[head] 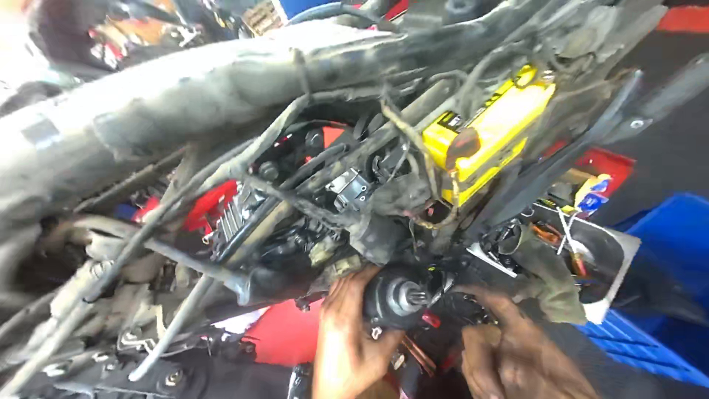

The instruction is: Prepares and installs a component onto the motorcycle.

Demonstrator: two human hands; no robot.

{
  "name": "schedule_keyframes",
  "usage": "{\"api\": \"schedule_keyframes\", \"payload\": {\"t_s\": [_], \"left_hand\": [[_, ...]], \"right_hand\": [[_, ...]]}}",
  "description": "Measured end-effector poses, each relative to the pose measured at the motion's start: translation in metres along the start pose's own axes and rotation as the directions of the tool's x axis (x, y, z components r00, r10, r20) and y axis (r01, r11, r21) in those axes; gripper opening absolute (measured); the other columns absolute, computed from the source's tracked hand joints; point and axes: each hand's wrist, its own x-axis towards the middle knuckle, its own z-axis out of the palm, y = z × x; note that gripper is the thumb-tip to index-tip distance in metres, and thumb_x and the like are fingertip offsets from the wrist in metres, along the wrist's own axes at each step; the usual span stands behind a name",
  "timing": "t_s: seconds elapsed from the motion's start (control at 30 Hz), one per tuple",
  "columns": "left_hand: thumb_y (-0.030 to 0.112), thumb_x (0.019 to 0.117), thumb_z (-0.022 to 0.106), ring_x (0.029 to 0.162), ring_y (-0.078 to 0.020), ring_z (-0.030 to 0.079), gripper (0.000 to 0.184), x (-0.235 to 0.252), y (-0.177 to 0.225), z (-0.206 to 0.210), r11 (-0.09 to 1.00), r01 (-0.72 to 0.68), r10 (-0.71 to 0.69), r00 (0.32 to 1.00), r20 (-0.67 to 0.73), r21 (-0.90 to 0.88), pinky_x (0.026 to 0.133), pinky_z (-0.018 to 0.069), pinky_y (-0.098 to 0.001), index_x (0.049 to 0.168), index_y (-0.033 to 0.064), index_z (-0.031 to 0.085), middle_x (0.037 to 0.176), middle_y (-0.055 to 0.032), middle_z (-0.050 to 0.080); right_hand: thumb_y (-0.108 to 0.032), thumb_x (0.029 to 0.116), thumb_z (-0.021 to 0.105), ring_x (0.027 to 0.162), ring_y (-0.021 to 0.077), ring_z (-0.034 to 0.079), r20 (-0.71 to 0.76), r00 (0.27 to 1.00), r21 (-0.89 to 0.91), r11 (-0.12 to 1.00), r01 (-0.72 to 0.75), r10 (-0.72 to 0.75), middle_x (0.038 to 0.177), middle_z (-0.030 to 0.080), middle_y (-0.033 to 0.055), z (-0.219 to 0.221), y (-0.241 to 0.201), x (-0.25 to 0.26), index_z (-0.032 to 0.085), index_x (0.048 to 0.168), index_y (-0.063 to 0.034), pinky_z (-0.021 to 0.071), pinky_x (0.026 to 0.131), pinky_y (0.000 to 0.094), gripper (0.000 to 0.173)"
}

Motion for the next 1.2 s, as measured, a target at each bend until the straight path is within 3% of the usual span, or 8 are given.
{"api": "schedule_keyframes", "payload": {"t_s": [0.2, 0.27, 0.37, 0.53, 0.67, 0.97, 1.2], "left_hand": [[0.034, 0.0733, 0.093, 0.113, -0.0133, 0.068, 0.083, 0.003, 0.012, -0.007, 0.878, 0.123, -0.107, 0.992, 0.062, -0.463, 0.101, 0.0586, -0.0324, 0.139, 0.0026, 0.053, 0.125, -0.0051, 0.069], [0.033, 0.0727, 0.093, 0.114, -0.0129, 0.068, 0.084, 0.001, 0.013, -0.005, 0.819, 0.157, -0.133, 0.988, 0.083, -0.552, 0.102, 0.0579, -0.0320, 0.140, 0.0031, 0.052, 0.126, -0.0048, 0.068], [0.025, 0.0713, 0.095, 0.112, -0.0147, 0.069, 0.084, -0.003, 0.008, 0.002, 0.708, 0.188, -0.163, 0.981, 0.102, -0.681, 0.100, 0.0586, -0.0346, 0.140, 0.0057, 0.051, 0.125, -0.0050, 0.069], [0.022, 0.0736, 0.093, 0.114, -0.0124, 0.068, 0.082, -0.005, -0.006, 0.007, 0.664, 0.166, -0.115, 0.986, 0.119, -0.729, 0.102, 0.0568, -0.0322, 0.143, 0.0088, 0.050, 0.127, -0.0028, 0.068], [0.019, 0.0729, 0.093, 0.116, -0.0120, 0.067, 0.082, -0.006, -0.013, 0.007, 0.635, 0.183, -0.108, 0.983, 0.149, -0.750, 0.104, 0.0555, -0.0321, 0.143, 0.0110, 0.051, 0.129, -0.0015, 0.068], [0.021, 0.0743, 0.092, 0.118, -0.0080, 0.066, 0.079, -0.004, -0.021, 0.001, 0.684, 0.171, -0.051, 0.981, 0.187, -0.709, 0.105, 0.0546, -0.0300, 0.142, 0.0146, 0.052, 0.129, 0.0040, 0.068], [0.024, 0.0756, 0.092, 0.120, -0.0092, 0.064, 0.078, 0.001, -0.022, 0.000, 0.672, 0.164, -0.026, 0.980, 0.199, -0.722, 0.108, 0.0525, -0.0303, 0.142, 0.0133, 0.053, 0.130, 0.0020, 0.067]], "right_hand": [[-0.036, 0.0985, 0.068, 0.064, 0.0077, 0.060, 0.074, 0.997, 0.116, 0.993, -0.014, 0.005, 0.081, 0.063, -0.0024, 0.009, -0.003, 0.005, 0.038, 0.152, -0.0176, 0.0538, 0.059, 0.0256, 0.064], [-0.032, 0.0980, 0.069, 0.062, 0.0058, 0.059, 0.101, 0.995, 0.020, 0.999, -0.027, 0.025, 0.080, 0.063, -0.0038, 0.012, -0.015, 0.005, 0.037, 0.153, -0.0171, 0.0532, 0.057, 0.0232, 0.066], [-0.027, 0.0963, 0.072, 0.062, 0.0064, 0.058, 0.145, 0.989, -0.266, 0.964, 0.009, 0.030, 0.081, 0.062, -0.0004, 0.015, -0.034, 0.013, 0.037, 0.154, -0.0095, 0.0515, 0.055, 0.0224, 0.070], [-0.032, 0.0924, 0.078, 0.054, 0.0046, 0.052, 0.277, 0.955, -0.488, 0.872, 0.045, 0.106, 0.069, 0.055, -0.0035, 0.009, -0.045, 0.045, 0.043, 0.152, -0.0148, 0.0467, 0.049, 0.0194, 0.071], [-0.043, 0.0899, 0.078, 0.049, 0.0043, 0.048, 0.273, 0.909, -0.648, 0.758, -0.068, 0.314, 0.063, 0.053, -0.0064, 0.010, -0.054, 0.067, 0.044, 0.153, -0.0255, 0.0437, 0.046, 0.0223, 0.074], [-0.040, 0.0899, 0.079, 0.049, 0.0044, 0.049, 0.311, 0.842, -0.648, 0.747, -0.152, 0.441, 0.063, 0.054, -0.0053, 0.010, -0.054, 0.087, 0.038, 0.155, -0.0299, 0.0450, 0.047, 0.0212, 0.078], [-0.036, 0.0907, 0.079, 0.048, 0.0056, 0.049, 0.342, 0.814, -0.625, 0.761, -0.176, 0.469, 0.063, 0.055, -0.0040, 0.007, -0.051, 0.092, 0.039, 0.155, -0.0288, 0.0449, 0.046, 0.0218, 0.076]]}}
